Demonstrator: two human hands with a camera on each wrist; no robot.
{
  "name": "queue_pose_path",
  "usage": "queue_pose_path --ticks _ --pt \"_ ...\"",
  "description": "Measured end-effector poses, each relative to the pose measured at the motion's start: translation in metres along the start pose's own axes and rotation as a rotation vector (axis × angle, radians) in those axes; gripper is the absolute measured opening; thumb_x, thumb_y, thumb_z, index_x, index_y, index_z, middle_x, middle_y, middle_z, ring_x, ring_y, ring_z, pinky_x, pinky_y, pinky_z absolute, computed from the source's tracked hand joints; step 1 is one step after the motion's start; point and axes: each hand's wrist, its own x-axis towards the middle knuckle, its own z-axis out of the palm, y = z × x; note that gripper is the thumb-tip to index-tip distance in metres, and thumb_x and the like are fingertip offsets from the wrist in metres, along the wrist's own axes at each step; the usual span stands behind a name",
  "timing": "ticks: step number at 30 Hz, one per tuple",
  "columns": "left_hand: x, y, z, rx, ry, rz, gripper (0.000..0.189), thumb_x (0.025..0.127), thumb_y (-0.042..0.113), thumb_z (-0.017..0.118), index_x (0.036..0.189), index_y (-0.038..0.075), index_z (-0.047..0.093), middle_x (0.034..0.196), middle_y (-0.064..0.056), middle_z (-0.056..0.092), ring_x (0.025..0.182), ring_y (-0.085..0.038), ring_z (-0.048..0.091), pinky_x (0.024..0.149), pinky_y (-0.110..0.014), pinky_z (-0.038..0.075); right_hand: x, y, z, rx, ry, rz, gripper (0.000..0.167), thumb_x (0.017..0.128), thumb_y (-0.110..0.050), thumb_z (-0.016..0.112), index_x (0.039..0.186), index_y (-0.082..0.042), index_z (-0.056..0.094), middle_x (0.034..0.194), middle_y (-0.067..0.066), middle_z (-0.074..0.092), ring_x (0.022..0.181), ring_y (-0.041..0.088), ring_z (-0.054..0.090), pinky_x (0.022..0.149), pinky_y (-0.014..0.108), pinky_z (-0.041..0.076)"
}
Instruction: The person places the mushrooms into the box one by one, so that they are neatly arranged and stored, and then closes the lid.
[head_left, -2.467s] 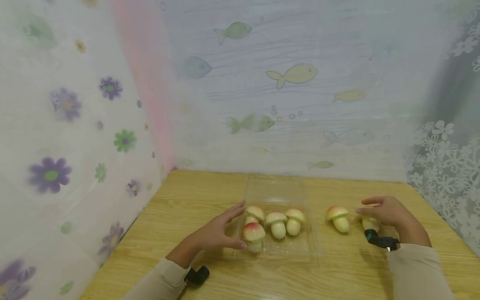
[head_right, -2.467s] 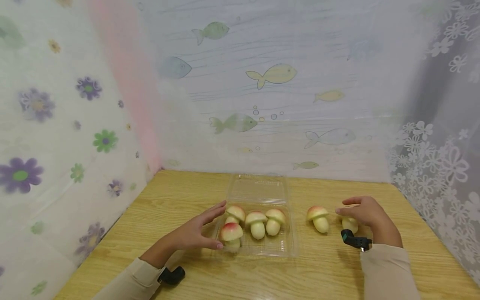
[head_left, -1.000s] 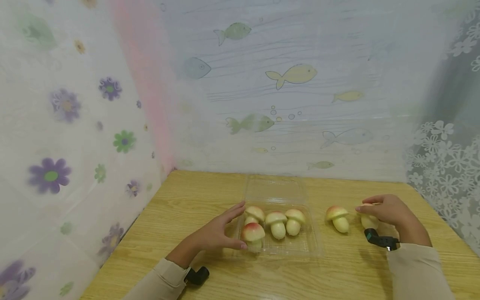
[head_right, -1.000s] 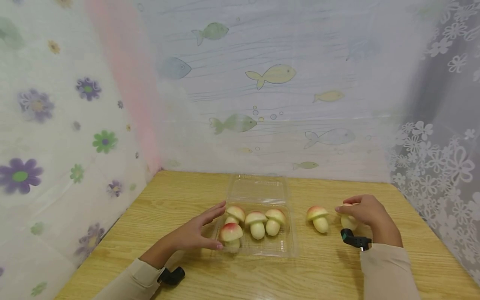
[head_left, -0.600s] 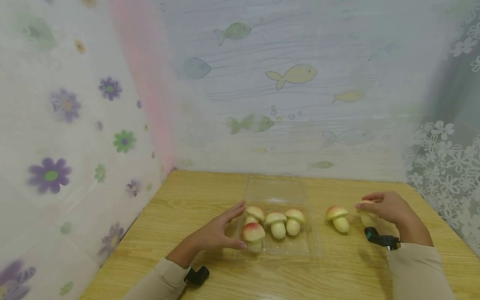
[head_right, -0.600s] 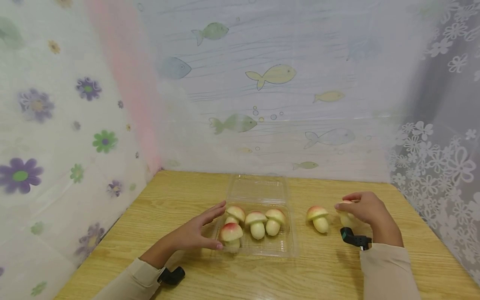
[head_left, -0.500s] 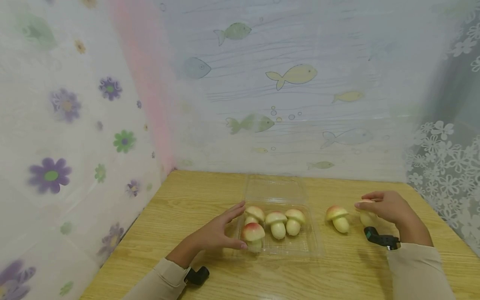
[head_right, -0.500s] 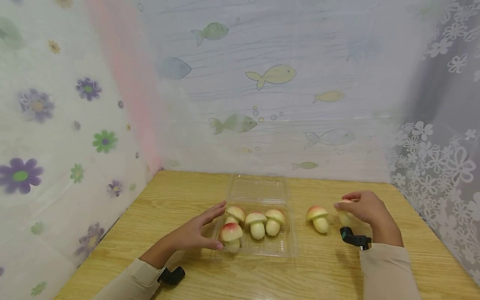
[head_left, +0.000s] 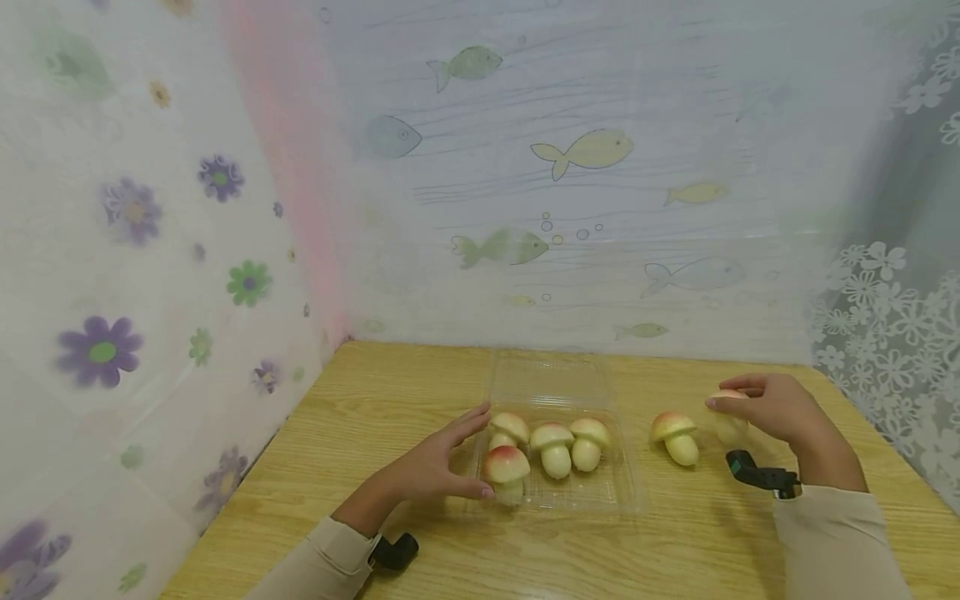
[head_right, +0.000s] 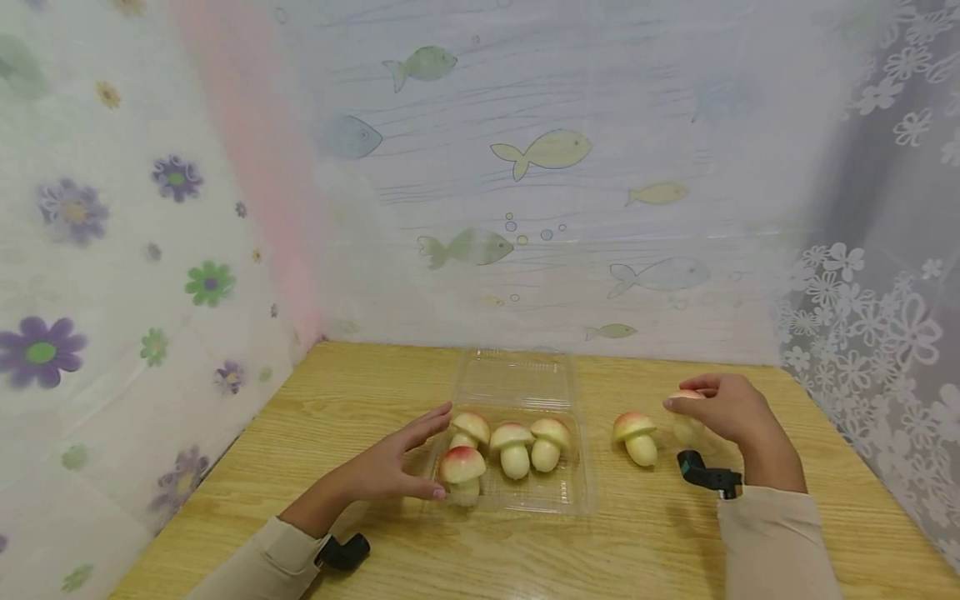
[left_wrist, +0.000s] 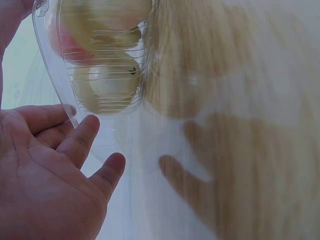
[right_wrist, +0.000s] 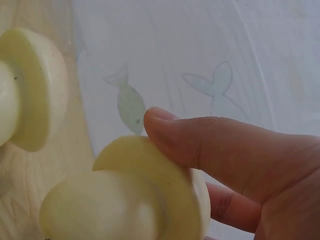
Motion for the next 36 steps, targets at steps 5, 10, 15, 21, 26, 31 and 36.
queue_pose_path --ticks 5,10,15,21,26,31,36 --pt "0.0 -0.001 0.001 0.004 0.001 0.005 0.111 0.084 0.048 0.086 0.168 0.018 0.019 0.175 0.011 0.006 0.162 -0.022 0.006 0.124 -0.063 0.023 -0.001 -0.004 0.0 0.004 0.019 -0.016 0.081 0.099 -0.056 0.064 0.148 0.006 0.05 0.145 0.042 0.047 0.124 0.06 0.052 0.085 0.06 0.054" --pt "0.0 -0.002 0.001 -0.001 0.002 0.001 0.111 0.084 0.048 0.086 0.168 0.019 0.019 0.173 0.018 0.005 0.162 -0.021 0.005 0.124 -0.064 0.022 -0.003 -0.01 0.001 0.027 0.039 -0.035 0.082 0.098 -0.057 0.065 0.149 0.005 0.049 0.145 0.041 0.049 0.123 0.057 0.054 0.084 0.057 0.054" --pt "0.0 -0.001 0.001 0.0 0.003 -0.005 0.111 0.084 0.048 0.086 0.168 0.02 0.019 0.172 0.022 0.005 0.162 -0.02 0.005 0.124 -0.063 0.022 -0.005 -0.017 -0.001 0.059 0.049 -0.03 0.083 0.097 -0.059 0.066 0.151 0.001 0.049 0.147 0.04 0.047 0.124 0.057 0.052 0.082 0.054 0.054" --pt "0.001 -0.003 0.002 0.001 0.004 -0.004 0.11 0.084 0.048 0.086 0.168 0.02 0.02 0.171 0.024 0.005 0.162 -0.02 0.006 0.123 -0.064 0.024 -0.007 -0.027 -0.002 0.062 0.053 -0.033 0.083 0.096 -0.06 0.067 0.152 0.0 0.049 0.148 0.039 0.046 0.125 0.057 0.051 0.082 0.054 0.054" --pt "0.002 -0.004 0.001 0.005 0.004 -0.002 0.11 0.084 0.048 0.086 0.167 0.019 0.02 0.173 0.018 0.006 0.162 -0.021 0.007 0.123 -0.065 0.024 -0.008 -0.033 -0.002 0.057 0.065 -0.037 0.085 0.095 -0.062 0.067 0.151 0.0 0.05 0.147 0.038 0.047 0.123 0.055 0.052 0.081 0.054 0.054" --pt "0.002 -0.003 0.001 0.006 -0.002 -0.004 0.111 0.084 0.049 0.085 0.168 0.02 0.019 0.175 0.013 0.005 0.162 -0.021 0.007 0.123 -0.064 0.025 -0.009 -0.038 0.0 0.049 0.085 -0.05 0.084 0.094 -0.062 0.068 0.149 0.0 0.052 0.144 0.036 0.05 0.119 0.051 0.056 0.08 0.05 0.055" --pt "0.001 -0.003 0.001 0.003 -0.002 -0.003 0.11 0.084 0.049 0.085 0.168 0.02 0.019 0.175 0.013 0.005 0.162 -0.021 0.007 0.123 -0.064 0.025 -0.008 -0.044 0.004 0.052 0.089 -0.056 0.085 0.093 -0.062 0.069 0.149 0.0 0.053 0.144 0.034 0.051 0.118 0.049 0.058 0.079 0.047 0.055"
